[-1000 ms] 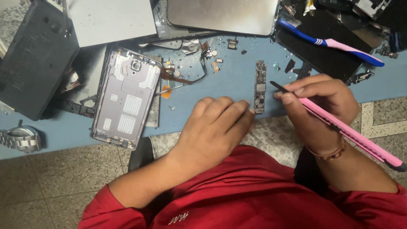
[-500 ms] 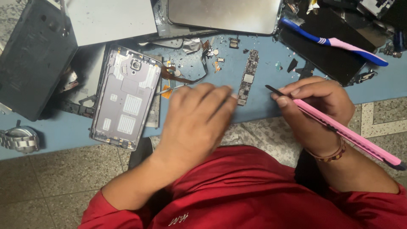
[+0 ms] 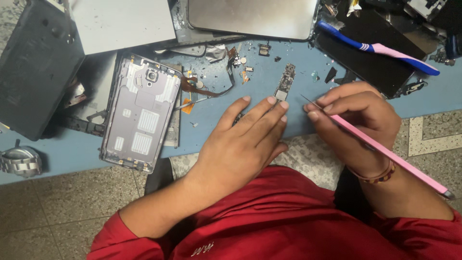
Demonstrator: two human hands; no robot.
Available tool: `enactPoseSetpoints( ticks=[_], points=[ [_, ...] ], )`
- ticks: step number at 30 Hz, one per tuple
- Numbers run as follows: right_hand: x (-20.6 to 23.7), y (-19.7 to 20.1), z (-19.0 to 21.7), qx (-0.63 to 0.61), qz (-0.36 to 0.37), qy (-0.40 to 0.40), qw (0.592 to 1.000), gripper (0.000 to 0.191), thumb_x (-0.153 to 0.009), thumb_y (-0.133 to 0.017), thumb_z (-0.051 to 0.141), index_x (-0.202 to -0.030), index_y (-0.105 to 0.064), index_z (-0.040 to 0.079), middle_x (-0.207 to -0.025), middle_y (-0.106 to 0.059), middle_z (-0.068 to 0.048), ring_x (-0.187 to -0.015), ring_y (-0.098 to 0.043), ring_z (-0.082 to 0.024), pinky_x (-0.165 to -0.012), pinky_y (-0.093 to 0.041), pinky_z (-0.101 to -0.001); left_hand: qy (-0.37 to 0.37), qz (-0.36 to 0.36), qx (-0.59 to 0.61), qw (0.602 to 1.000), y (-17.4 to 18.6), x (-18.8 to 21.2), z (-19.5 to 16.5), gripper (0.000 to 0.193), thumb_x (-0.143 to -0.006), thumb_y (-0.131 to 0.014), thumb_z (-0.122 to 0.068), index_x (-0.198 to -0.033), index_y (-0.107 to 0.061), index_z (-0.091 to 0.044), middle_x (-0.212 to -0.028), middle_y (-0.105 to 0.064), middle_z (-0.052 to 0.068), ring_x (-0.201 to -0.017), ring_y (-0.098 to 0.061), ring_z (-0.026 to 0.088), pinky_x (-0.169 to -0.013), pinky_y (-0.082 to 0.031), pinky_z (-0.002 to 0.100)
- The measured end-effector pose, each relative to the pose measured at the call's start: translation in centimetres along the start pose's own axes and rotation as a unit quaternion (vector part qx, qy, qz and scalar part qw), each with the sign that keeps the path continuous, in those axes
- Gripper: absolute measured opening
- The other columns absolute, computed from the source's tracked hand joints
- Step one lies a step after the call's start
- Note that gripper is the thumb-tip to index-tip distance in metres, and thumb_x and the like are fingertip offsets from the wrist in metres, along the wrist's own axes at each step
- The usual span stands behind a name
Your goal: The person sits at a repair bench and uses a pink utility knife to cut and scrape small components and a flex cable off a phone motherboard, working on the board laid on the bench next to a phone housing. They reposition the board and continue cutting pieces free by hand and with the knife.
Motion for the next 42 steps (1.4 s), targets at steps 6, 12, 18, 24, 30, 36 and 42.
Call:
enactPoseSetpoints(
  ticks=[6, 12, 18, 24, 30, 36, 42],
  points=[
    [-1.5, -1.1, 1.1, -0.002, 0.033, 0.013, 0.999, 0.017, -0.097, -0.073, -0.007, -0.107, -0.06, 0.0, -0.109, -0.056, -0.009, -0.104, -0.072, -0.016, -0.09, -0.064, -0.0239, -0.004, -0.012, 0.007, 1.0, 0.1, 0.2, 0.2, 0.035, -0.096, -0.076, -0.028, -0.12, -0.071, -0.003, -0.14, -0.063, 0.011, -0.136, -0.057, 0.025, -0.115, -0.042, 0.05],
    [-4.6, -2.2, 4.2, 0.106, 0.054, 0.058, 0.991, 0.022, -0.1, -0.068, 0.015, -0.109, -0.061, -0.004, -0.117, -0.063, -0.014, -0.107, -0.074, -0.029, -0.09, -0.065, -0.0375, -0.008, -0.018, 0.006, 1.0, 0.4, 0.6, 0.3, 0.032, -0.098, -0.074, -0.028, -0.12, -0.071, -0.004, -0.139, -0.063, 0.01, -0.136, -0.056, 0.024, -0.114, -0.041, 0.05],
    [-7.7, -4.7, 6.7, 0.292, 0.112, 0.203, 0.928, 0.045, -0.099, -0.065, 0.048, -0.111, -0.069, 0.005, -0.138, -0.057, -0.019, -0.139, -0.051, -0.049, -0.111, -0.048, -0.0564, -0.016, -0.026, 0.002, 1.0, 0.7, 0.9, 0.4, 0.023, -0.1, -0.073, -0.025, -0.114, -0.071, -0.007, -0.133, -0.063, 0.01, -0.134, -0.055, 0.025, -0.112, -0.04, 0.05],
    [-9.1, -5.5, 7.9, 0.308, 0.117, 0.199, 0.923, 0.039, -0.101, -0.062, 0.039, -0.113, -0.069, 0.002, -0.142, -0.038, -0.037, -0.14, -0.034, -0.056, -0.116, -0.035, -0.0672, -0.002, -0.025, 0.031, 0.999, 1.0, 1.1, 0.8, 0.02, -0.099, -0.071, -0.025, -0.111, -0.07, -0.009, -0.135, -0.062, 0.008, -0.133, -0.053, 0.024, -0.111, -0.039, 0.049],
    [-9.7, -7.1, 8.3, 0.377, 0.15, 0.196, 0.893, 0.015, -0.095, -0.079, 0.007, -0.107, -0.072, 0.001, -0.102, -0.061, -0.016, -0.112, -0.054, -0.041, -0.11, -0.044, -0.0579, -0.009, -0.02, 0.008, 1.0, 1.3, 1.2, 0.7, 0.025, -0.093, -0.07, -0.02, -0.114, -0.07, -0.006, -0.135, -0.063, 0.008, -0.132, -0.054, 0.025, -0.111, -0.04, 0.046],
    [-9.8, -8.4, 7.2, 0.389, 0.191, 0.215, 0.875, 0.017, -0.087, -0.082, 0.016, -0.101, -0.075, 0.008, -0.082, -0.056, -0.008, -0.093, -0.056, -0.031, -0.092, -0.041, -0.047, 0.017, -0.008, 0.076, 0.997, 1.1, 1.3, 1.0, 0.02, -0.096, -0.071, -0.021, -0.11, -0.07, -0.006, -0.124, -0.064, 0.011, -0.124, -0.055, 0.028, -0.107, -0.04, 0.049],
    [-9.8, -8.8, 5.8, 0.386, 0.212, 0.206, 0.874, 0.016, -0.098, -0.081, 0.02, -0.112, -0.076, 0.013, -0.088, -0.056, -0.004, -0.101, -0.055, -0.028, -0.099, -0.041, -0.0455, 0.016, -0.03, 0.098, 0.995, 1.5, 1.4, 1.0, 0.021, -0.098, -0.071, -0.019, -0.113, -0.068, -0.006, -0.134, -0.065, 0.008, -0.126, -0.056, 0.025, -0.109, -0.04, 0.048]
  ],
)
Point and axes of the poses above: each hand's wrist, its own x-axis away from the middle knuckle, its own y-axis out of the back of the hand, z = x × y, the point moved 8 cm from there along -x, towards the middle knuckle
